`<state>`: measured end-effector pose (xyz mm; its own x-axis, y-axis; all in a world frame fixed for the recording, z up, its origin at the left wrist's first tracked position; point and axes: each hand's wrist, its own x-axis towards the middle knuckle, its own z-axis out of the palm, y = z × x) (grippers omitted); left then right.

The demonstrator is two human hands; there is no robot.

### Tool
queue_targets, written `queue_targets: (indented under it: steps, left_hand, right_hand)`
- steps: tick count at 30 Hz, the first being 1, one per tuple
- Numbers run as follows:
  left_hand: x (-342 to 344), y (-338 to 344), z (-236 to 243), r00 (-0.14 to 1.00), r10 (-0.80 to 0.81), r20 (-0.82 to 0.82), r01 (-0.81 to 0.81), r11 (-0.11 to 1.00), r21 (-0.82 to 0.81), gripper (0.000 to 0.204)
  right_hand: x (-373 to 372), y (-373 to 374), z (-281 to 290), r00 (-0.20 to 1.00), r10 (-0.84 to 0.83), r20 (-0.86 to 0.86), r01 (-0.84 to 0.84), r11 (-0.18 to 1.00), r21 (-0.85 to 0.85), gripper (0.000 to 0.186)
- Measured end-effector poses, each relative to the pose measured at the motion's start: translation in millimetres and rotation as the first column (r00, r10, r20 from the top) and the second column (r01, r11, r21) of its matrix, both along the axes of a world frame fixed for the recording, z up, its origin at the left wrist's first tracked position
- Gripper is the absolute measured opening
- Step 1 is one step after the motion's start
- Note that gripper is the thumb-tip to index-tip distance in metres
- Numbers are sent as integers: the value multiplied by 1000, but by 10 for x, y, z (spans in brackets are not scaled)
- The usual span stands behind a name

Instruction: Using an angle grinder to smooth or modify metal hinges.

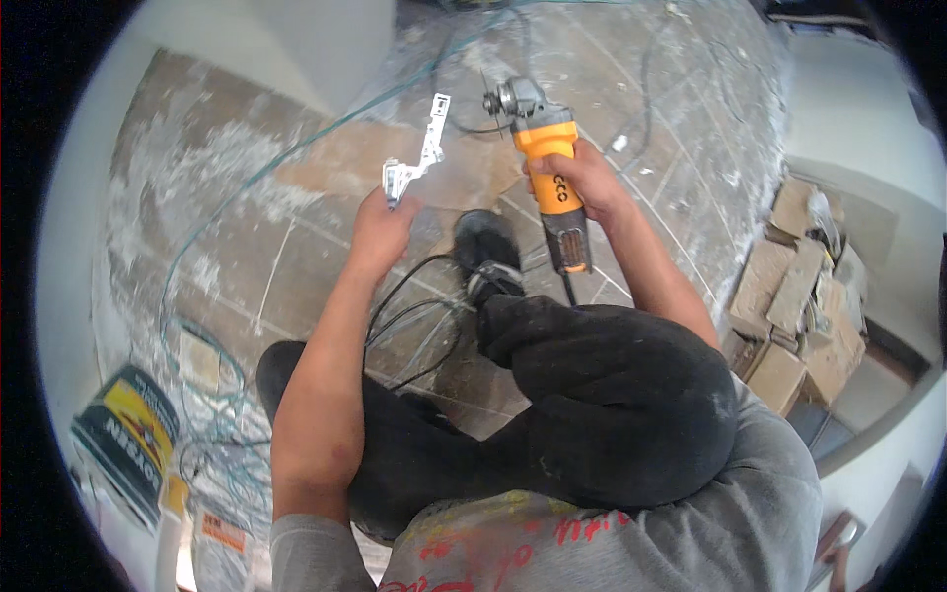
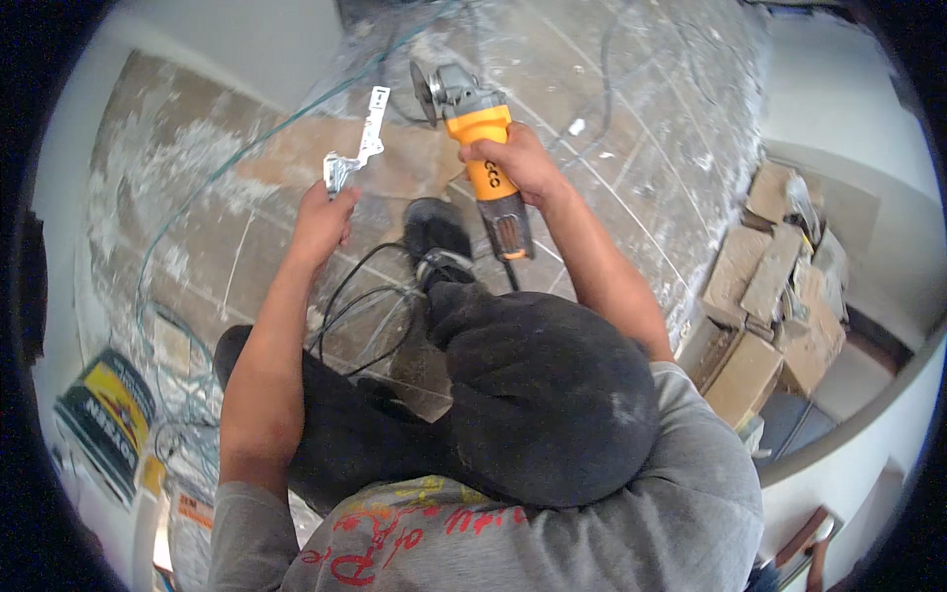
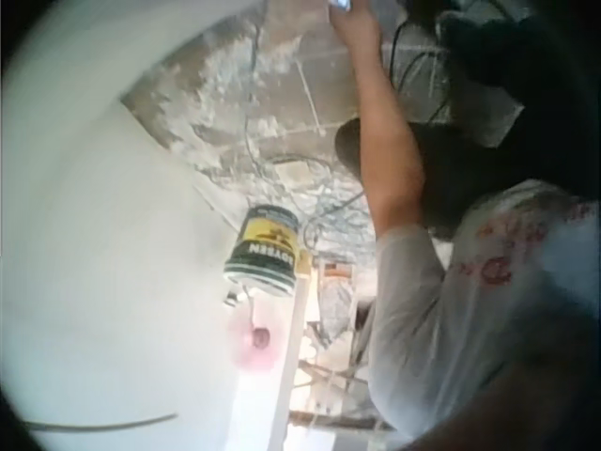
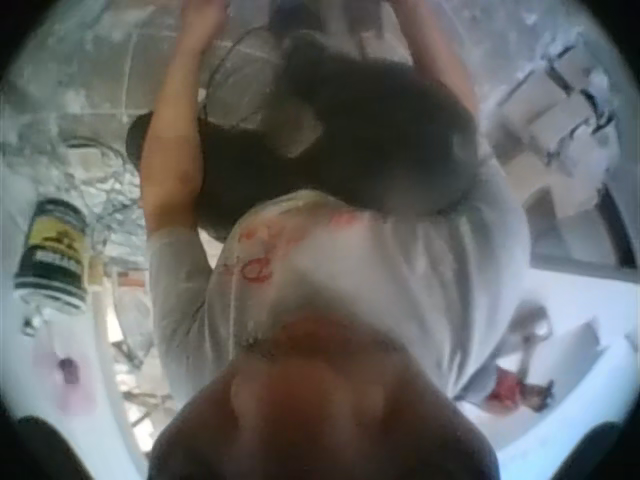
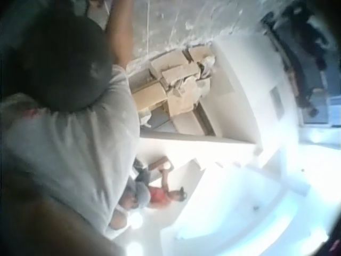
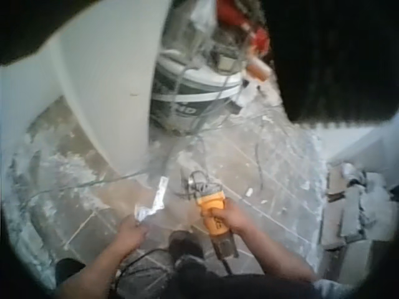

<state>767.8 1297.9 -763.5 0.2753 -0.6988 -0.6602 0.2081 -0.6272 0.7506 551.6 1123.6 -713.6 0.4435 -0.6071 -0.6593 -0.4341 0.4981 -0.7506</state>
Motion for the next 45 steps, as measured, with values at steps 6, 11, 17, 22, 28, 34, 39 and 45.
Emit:
queue_targets:
  steps: [6,11,17,22,28,34,39,45]
  left_hand:
    - [-519,-160,445,983,66,-168,-101,974,-205,23]
    - [-721,-297,779,993,-101,-57,82,960,-267,32]
    - [-892,-294,1297,992,-87,-87,50,931,-362,59]
    - [-789,-301,1149,993,-70,-99,21,904,-427,54]
    - [-787,-267,1139,973,-209,101,229,930,-287,53]
    - [-825,-192,1448,929,-203,310,302,900,-315,50]
    - [-822,-293,1290,963,-259,73,259,816,-517,62]
    - [-708,-207,1115,908,-282,310,327,939,-104,54]
  right_hand:
    - [-212,-292,156,850,-369,376,361,928,96,41]
    - [-284,-282,205,662,-595,456,553,798,239,31]
    - [-186,-7,498,486,-713,505,648,682,340,24]
    - [-98,-19,811,512,-716,475,694,670,263,31]
    - [-77,57,951,543,-653,528,677,712,184,35]
    - [-114,122,853,506,-675,538,668,701,251,31]
    - [-127,48,501,517,-769,377,727,626,280,24]
    - [-19,21,337,583,-621,524,540,778,320,34]
